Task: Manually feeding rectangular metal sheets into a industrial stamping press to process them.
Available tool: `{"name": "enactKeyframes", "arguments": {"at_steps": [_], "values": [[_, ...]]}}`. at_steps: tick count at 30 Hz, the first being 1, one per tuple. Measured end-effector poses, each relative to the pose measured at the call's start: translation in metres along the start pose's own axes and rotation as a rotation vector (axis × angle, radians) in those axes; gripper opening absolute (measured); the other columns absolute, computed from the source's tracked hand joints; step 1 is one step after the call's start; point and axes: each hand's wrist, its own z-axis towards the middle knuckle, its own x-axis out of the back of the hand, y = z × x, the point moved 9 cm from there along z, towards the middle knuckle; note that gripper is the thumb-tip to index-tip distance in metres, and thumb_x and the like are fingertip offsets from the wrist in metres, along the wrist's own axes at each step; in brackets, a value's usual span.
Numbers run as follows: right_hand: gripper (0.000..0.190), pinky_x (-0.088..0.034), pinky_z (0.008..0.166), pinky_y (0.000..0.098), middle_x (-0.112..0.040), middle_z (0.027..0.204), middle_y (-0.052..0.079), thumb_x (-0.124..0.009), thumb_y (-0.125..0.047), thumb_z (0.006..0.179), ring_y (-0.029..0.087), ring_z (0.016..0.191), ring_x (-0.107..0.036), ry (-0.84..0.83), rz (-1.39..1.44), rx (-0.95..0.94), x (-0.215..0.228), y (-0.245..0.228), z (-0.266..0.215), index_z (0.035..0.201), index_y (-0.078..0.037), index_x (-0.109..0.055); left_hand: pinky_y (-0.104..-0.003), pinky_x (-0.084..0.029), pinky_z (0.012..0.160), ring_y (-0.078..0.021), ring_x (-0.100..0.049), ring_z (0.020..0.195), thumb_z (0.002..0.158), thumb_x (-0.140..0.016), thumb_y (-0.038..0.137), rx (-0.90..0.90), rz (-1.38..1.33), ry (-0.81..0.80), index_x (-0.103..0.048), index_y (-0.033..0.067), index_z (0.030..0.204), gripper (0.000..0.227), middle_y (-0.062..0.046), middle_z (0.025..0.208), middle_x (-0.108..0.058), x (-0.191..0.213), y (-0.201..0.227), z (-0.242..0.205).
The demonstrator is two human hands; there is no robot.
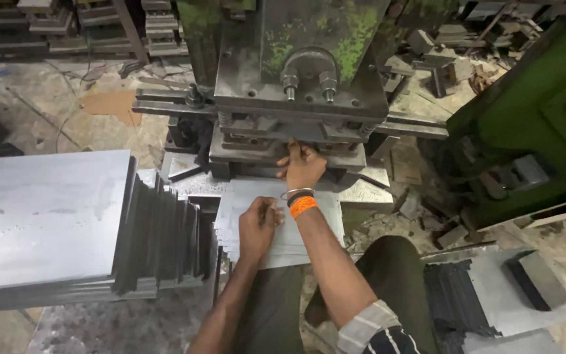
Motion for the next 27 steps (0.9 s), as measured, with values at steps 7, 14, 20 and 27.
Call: {"name": "enactKeyframes", "arguments": {"at_steps": [7,14,20,27], "values": [[0.024,-0.051,0.030,0.0333,-0.068,0.056,0.019,-0.073,-0.021,0.089,0.025,0.032,-0.061,0.015,-0.028,0.012,-0.002,0.006,0.005,0.081,0.002,-0.071,-0.039,-0.061,0.072,-0.0252,-0.078,0.073,0.096,-0.062,0.012,-0.044,0.033,0.006,-0.074,0.0102,0.103,0.014,-0.014,0.084,-0.079,0.004,0.000,-0.001],[0.024,-0.051,0.030,0.0345,-0.068,0.055,0.019,-0.071,-0.019,0.090,0.026,0.032,-0.060,0.026,-0.030,-0.017,-0.001,-0.004,-0.003,0.082,0.004,-0.070,-0.043,-0.059,0.075,-0.0287,-0.078,0.075,0.093,-0.061,0.013,-0.035,0.157,-0.002,-0.073,0.0123,0.104,0.016,-0.013,0.082,-0.079,0.005,0.014,-0.004],[0.017,-0.051,0.032,0.0333,-0.070,0.061,0.016,-0.065,-0.015,0.088,0.025,0.037,-0.063,0.008,0.083,-0.176,-0.009,0.035,0.027,0.097,-0.001,-0.061,-0.041,-0.060,0.067,-0.0289,-0.076,0.068,0.092,-0.062,0.008,-0.151,0.063,0.006,-0.074,0.0084,0.101,0.015,-0.015,0.077,-0.077,0.006,0.019,-0.009],[0.020,-0.039,0.031,0.0318,-0.063,0.053,0.014,-0.073,-0.016,0.081,0.019,0.035,-0.054,0.014,0.069,-0.102,0.004,0.038,0.030,0.066,-0.005,-0.066,-0.034,-0.061,0.057,-0.0276,-0.076,0.063,0.093,-0.072,0.020,-0.480,0.159,0.066,-0.079,0.0125,0.096,0.011,-0.011,0.072,-0.077,0.031,0.159,-0.056]]}}
